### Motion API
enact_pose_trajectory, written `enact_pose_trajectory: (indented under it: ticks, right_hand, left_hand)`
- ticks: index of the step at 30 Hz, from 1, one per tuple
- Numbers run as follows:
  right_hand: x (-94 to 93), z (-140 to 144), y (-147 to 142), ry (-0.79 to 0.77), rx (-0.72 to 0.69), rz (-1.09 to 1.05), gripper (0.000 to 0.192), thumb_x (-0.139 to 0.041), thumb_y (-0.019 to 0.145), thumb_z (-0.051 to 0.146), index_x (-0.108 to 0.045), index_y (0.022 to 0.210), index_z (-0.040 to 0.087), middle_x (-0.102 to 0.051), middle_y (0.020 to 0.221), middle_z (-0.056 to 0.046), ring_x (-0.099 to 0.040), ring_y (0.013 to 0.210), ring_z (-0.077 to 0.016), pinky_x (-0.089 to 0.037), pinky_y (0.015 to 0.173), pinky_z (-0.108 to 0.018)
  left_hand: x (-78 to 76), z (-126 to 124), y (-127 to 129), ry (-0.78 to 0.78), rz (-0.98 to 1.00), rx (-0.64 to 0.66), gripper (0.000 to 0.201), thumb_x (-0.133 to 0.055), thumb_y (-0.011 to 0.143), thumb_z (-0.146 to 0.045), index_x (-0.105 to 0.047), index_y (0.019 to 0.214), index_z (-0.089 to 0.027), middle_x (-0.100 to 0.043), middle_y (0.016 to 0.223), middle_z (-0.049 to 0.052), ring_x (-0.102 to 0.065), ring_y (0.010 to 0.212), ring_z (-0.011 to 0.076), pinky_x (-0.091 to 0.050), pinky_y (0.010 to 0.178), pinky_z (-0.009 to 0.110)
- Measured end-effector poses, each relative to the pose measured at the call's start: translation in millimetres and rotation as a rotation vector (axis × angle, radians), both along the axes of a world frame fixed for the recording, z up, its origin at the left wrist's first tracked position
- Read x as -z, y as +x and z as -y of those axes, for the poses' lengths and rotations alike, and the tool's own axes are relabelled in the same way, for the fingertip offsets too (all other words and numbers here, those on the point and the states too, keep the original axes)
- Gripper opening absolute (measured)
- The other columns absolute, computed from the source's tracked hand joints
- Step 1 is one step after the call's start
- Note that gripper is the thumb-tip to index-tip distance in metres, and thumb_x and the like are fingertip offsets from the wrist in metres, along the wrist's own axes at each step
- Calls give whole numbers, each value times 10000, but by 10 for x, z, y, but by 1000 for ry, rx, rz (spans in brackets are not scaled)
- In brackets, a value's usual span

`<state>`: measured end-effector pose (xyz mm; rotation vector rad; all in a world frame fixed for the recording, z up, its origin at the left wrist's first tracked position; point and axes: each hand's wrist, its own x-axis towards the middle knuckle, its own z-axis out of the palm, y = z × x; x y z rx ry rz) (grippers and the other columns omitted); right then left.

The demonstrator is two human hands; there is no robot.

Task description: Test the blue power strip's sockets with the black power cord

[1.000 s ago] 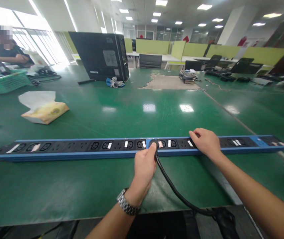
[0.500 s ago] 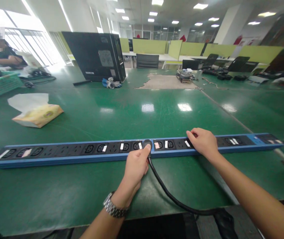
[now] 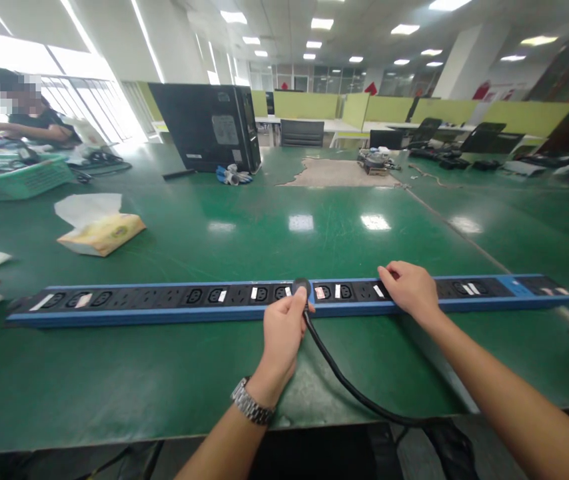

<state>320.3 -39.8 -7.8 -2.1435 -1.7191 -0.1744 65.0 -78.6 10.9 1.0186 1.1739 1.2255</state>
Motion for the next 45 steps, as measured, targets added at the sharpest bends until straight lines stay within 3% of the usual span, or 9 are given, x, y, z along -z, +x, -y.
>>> enact_pose_trajectory:
  ticks: [3, 5, 7, 11, 14, 17, 29, 38, 45]
  right_hand:
    - [6, -2, 12, 12, -11, 1, 395, -418, 866, 459, -624, 641, 208, -658, 738, -44, -550, 690, -169, -267, 554, -272]
    - [6, -2, 14, 15, -9, -4, 395, -420, 865, 460, -624, 641, 207, -656, 731, -43, -548, 688, -169, -264, 552, -271]
    - [0, -1, 9, 3, -2, -9, 394, -421, 866, 462, -624, 642, 209, -652, 722, -40, -545, 685, -168, -259, 549, -269]
    - [-14, 5, -11, -14, 11, 3, 388, -426, 868, 466, -618, 645, 214, -655, 731, -32, -545, 693, -169, -254, 550, -269]
    - [-17, 6, -15, -5, 9, 18, 388, -425, 871, 459, -613, 640, 210, -658, 735, -36, -544, 692, -170, -257, 556, -269]
    - [-15, 4, -11, -4, 5, 25, 386, -428, 870, 452, -612, 635, 208, -659, 733, -39, -545, 689, -172, -260, 560, -270]
    - [-1, 5, 3, -10, 18, 32, 381, -435, 867, 457, -620, 644, 211, -658, 733, -35, -548, 699, -177, -266, 565, -279]
    - [3, 15, 14, -2, 1, 27, 379, -432, 872, 451, -626, 652, 211, -657, 741, -37, -545, 706, -176, -271, 568, -278]
    - [13, 21, 9, 14, -3, 27, 389, -428, 876, 451, -633, 655, 204, -657, 734, -40, -547, 698, -173, -259, 563, -274]
  left_hand:
    - [-420, 3, -200, 193, 192, -68, 396, -612, 789, -530, -586, 636, -165, -430, 440, -53, -371, 421, 61, -280, 425, 196]
    - [-694, -62, -496, 189, 372, -126, 395, -610, 784, -512, -501, 582, -190, -341, 427, -75, -336, 404, 61, -301, 419, 198]
    - [-814, -152, -843, 128, 385, -179, 403, -621, 776, -463, -439, 534, -198, -268, 394, -90, -265, 363, 52, -274, 384, 192]
    - [-504, -253, -1267, -100, 67, -166, 347, -687, 719, -393, -504, 528, -167, -373, 397, -70, -322, 351, 43, -247, 357, 177]
    - [-134, -240, -1258, -164, -113, -186, 369, -707, 685, -445, -555, 547, -138, -454, 424, -43, -384, 376, 51, -293, 374, 172]
    - [36, -236, -1163, -127, -165, -203, 397, -694, 682, -486, -559, 548, -138, -475, 429, -33, -403, 384, 64, -318, 384, 183]
    - [40, -169, -1130, -133, -216, -270, 424, -645, 727, -510, -542, 522, -154, -458, 406, -30, -384, 370, 69, -299, 361, 177]
    - [-51, -274, -1139, -187, -212, -153, 453, -656, 704, -517, -503, 484, -152, -412, 377, -38, -320, 329, 47, -214, 333, 166]
    - [10, -260, -1156, -200, -265, -108, 486, -645, 710, -567, -492, 496, -158, -417, 406, -42, -331, 355, 53, -229, 355, 173]
